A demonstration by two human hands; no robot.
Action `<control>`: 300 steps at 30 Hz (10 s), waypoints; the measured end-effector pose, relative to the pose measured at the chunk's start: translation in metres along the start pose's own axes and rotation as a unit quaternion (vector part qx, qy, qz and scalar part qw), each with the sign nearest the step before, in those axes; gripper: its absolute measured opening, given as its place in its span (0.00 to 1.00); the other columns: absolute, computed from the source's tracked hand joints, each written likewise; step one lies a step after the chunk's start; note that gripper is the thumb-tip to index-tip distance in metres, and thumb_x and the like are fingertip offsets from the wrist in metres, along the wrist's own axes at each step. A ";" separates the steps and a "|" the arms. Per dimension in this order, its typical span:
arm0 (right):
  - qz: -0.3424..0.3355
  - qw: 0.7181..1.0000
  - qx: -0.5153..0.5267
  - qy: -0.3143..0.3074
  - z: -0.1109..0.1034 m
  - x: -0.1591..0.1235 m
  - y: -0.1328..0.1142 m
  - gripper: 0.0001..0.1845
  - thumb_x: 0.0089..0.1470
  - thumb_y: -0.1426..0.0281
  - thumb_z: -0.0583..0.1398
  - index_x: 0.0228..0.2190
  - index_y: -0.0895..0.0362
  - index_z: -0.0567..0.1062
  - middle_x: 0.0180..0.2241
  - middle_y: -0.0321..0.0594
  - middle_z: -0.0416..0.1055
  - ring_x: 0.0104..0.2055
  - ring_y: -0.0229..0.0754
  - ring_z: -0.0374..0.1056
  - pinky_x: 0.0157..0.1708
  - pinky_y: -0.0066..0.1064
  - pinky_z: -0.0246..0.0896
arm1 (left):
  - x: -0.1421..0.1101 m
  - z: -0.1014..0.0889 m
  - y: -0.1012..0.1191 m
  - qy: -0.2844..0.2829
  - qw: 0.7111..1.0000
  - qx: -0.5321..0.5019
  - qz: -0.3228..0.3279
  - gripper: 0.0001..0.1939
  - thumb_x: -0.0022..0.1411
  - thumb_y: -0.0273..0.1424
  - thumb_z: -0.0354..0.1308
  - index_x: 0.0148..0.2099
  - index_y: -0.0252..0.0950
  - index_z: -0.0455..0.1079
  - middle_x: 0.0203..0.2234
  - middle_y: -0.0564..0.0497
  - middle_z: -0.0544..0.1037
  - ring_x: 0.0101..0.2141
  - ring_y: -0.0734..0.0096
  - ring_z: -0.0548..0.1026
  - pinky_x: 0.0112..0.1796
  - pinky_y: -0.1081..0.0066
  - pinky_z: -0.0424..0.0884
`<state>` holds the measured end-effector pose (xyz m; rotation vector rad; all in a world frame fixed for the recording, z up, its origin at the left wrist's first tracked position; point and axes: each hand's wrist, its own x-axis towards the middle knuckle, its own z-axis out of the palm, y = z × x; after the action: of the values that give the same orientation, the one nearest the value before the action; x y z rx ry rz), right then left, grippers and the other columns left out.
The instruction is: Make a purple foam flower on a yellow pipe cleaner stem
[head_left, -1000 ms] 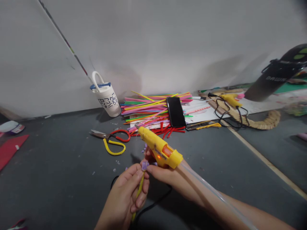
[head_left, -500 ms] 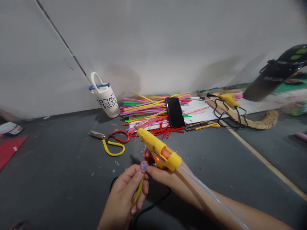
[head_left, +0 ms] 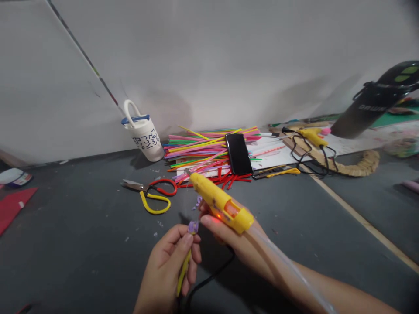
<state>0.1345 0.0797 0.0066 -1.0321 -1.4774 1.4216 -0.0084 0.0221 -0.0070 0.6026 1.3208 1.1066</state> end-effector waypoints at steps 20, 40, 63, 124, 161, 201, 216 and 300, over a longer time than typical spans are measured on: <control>-0.198 0.949 -0.236 -0.067 -0.007 -0.013 -0.031 0.09 0.50 0.69 0.61 0.20 0.49 0.74 0.15 0.32 0.63 0.16 0.39 0.61 0.23 0.32 0.63 | 0.006 -0.014 0.013 0.081 0.986 -0.123 0.077 0.09 0.54 0.34 0.63 0.30 0.34 0.68 0.14 0.60 0.69 0.11 0.86 0.60 0.10 0.86 0.53; -0.155 0.945 -0.275 -0.089 -0.003 -0.015 -0.029 0.13 0.53 0.67 0.57 0.19 0.53 0.72 0.16 0.33 0.65 0.18 0.38 0.63 0.26 0.30 0.63 | 0.005 -0.014 0.009 0.079 0.984 -0.126 0.096 0.09 0.54 0.34 0.63 0.30 0.34 0.69 0.16 0.58 0.70 0.12 0.85 0.62 0.10 0.86 0.55; -0.137 0.953 -0.255 -0.090 -0.005 -0.019 -0.020 0.13 0.54 0.63 0.58 0.21 0.51 0.74 0.16 0.35 0.65 0.18 0.40 0.62 0.23 0.31 0.61 | 0.006 -0.014 0.011 0.089 0.983 -0.135 0.090 0.09 0.51 0.33 0.64 0.31 0.33 0.71 0.15 0.58 0.71 0.11 0.84 0.63 0.09 0.86 0.55; -0.156 0.863 -0.409 -0.253 0.028 0.054 0.013 0.09 0.49 0.80 0.56 0.30 0.60 0.75 0.27 0.40 0.75 0.28 0.39 0.69 0.27 0.26 0.58 | 0.020 -0.031 0.020 0.108 0.983 -0.085 0.123 0.08 0.55 0.34 0.60 0.31 0.33 0.69 0.17 0.58 0.70 0.12 0.85 0.60 0.11 0.85 0.50; 0.063 0.982 -0.119 -0.135 0.008 0.021 -0.008 0.05 0.47 0.75 0.60 0.21 0.58 0.70 0.21 0.31 0.66 0.25 0.33 0.60 0.25 0.24 0.55 | 0.011 -0.009 0.000 0.018 0.998 -0.062 0.003 0.11 0.51 0.33 0.63 0.28 0.32 0.65 0.13 0.60 0.67 0.11 0.91 0.50 0.14 0.83 0.44; -0.294 0.900 -0.309 -0.093 0.000 0.011 -0.010 0.05 0.56 0.76 0.58 0.28 0.62 0.73 0.25 0.37 0.68 0.28 0.36 0.62 0.29 0.25 0.56 | -0.007 0.002 0.015 0.043 0.998 0.038 0.015 0.13 0.54 0.35 0.59 0.23 0.34 0.67 0.06 0.60 0.61 0.09 0.88 0.49 0.13 0.83 0.43; -0.362 0.854 -0.370 -0.053 0.001 0.007 -0.006 0.06 0.58 0.74 0.57 0.32 0.61 0.73 0.26 0.41 0.70 0.27 0.39 0.62 0.28 0.28 0.56 | -0.003 -0.005 0.012 0.012 0.999 0.033 0.009 0.14 0.55 0.38 0.60 0.23 0.34 0.68 0.06 0.61 0.59 0.09 0.86 0.50 0.13 0.82 0.44; -0.086 0.991 -0.015 -0.103 0.020 0.001 -0.015 0.06 0.45 0.79 0.59 0.29 0.58 0.70 0.29 0.34 0.62 0.27 0.34 0.59 0.27 0.26 0.58 | 0.004 -0.019 -0.009 0.002 0.934 0.088 0.346 0.07 0.59 0.28 0.58 0.36 0.42 0.78 0.29 0.51 0.77 0.32 0.68 0.75 0.34 0.72 0.70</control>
<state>0.1145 0.0739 0.0213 -0.7722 -1.6985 1.4184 -0.0241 0.0180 -0.0201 1.2631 1.2439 1.5569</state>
